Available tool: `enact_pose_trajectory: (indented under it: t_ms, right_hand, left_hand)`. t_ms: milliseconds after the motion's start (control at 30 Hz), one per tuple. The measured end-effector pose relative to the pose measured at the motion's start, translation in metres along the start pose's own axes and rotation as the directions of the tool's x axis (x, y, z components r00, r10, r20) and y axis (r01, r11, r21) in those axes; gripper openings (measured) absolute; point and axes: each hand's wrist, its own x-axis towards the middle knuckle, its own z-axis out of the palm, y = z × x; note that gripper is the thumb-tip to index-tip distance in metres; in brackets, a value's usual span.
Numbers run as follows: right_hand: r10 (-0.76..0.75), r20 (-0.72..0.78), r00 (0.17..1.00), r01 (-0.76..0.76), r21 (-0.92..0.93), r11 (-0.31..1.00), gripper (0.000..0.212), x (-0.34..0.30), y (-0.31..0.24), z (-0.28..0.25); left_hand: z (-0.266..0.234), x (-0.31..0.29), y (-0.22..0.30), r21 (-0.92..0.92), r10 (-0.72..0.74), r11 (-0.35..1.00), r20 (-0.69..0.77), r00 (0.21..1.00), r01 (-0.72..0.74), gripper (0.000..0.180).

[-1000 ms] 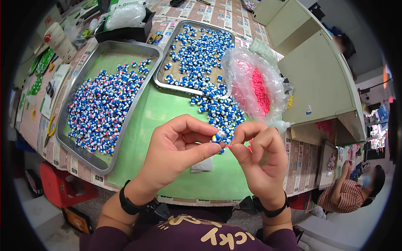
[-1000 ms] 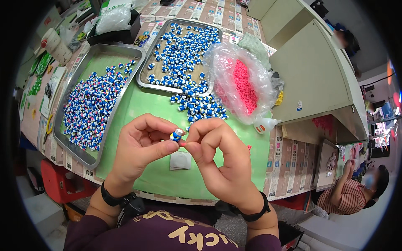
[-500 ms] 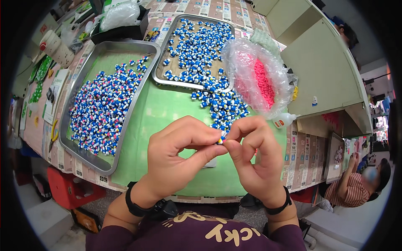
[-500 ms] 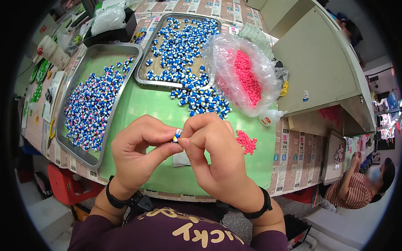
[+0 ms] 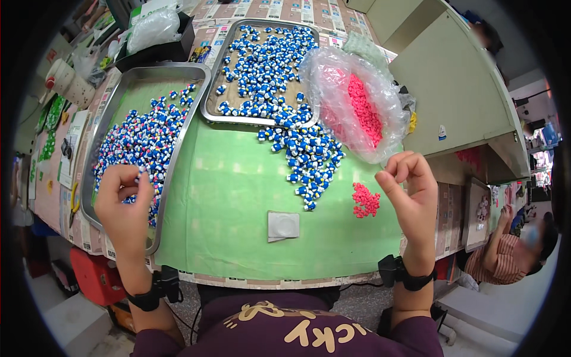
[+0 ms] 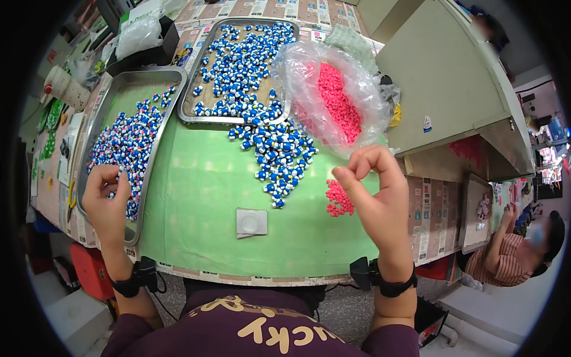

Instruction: The person sits at a workstation and repeatedly picks up small blue and white capsule halves and pink plastic pieces. They manually insert the pink pieces into the capsules and place the assembled units into a metal tray. The person occasionally shifts the tray to make space for more items.

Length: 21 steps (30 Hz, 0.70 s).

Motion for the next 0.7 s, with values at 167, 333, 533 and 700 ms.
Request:
enact_pose_trajectory:
  t_ms: [167, 333, 533, 700]
  right_hand:
    - [-0.066, 0.012, 0.998, 0.067, -0.077, 0.995, 0.022, 0.0, 0.006, -0.002]
    - [-0.106, 0.086, 0.991, 0.12, -0.184, 0.976, 0.014, 0.003, 0.004, 0.003]
    - [0.037, 0.197, 0.98, 0.049, -0.413, 0.91, 0.012, -0.003, 0.036, -0.014]
    - [0.047, 0.246, 0.968, 0.06, -0.408, 0.911, 0.012, -0.002, 0.047, -0.001]
  left_hand:
    - [0.011, 0.01, 0.023, 0.325, 0.084, 0.94, 0.066, 0.994, -0.101, 0.014]
    - [0.089, 0.004, 0.06, -0.303, 0.229, 0.951, 0.562, 0.795, -0.06, 0.014]
    - [0.136, -0.002, 0.06, -0.369, 0.551, 0.827, 0.685, 0.477, -0.424, 0.012]
    - [0.135, -0.005, 0.057, -0.32, 0.501, 0.858, 0.69, 0.522, -0.401, 0.014]
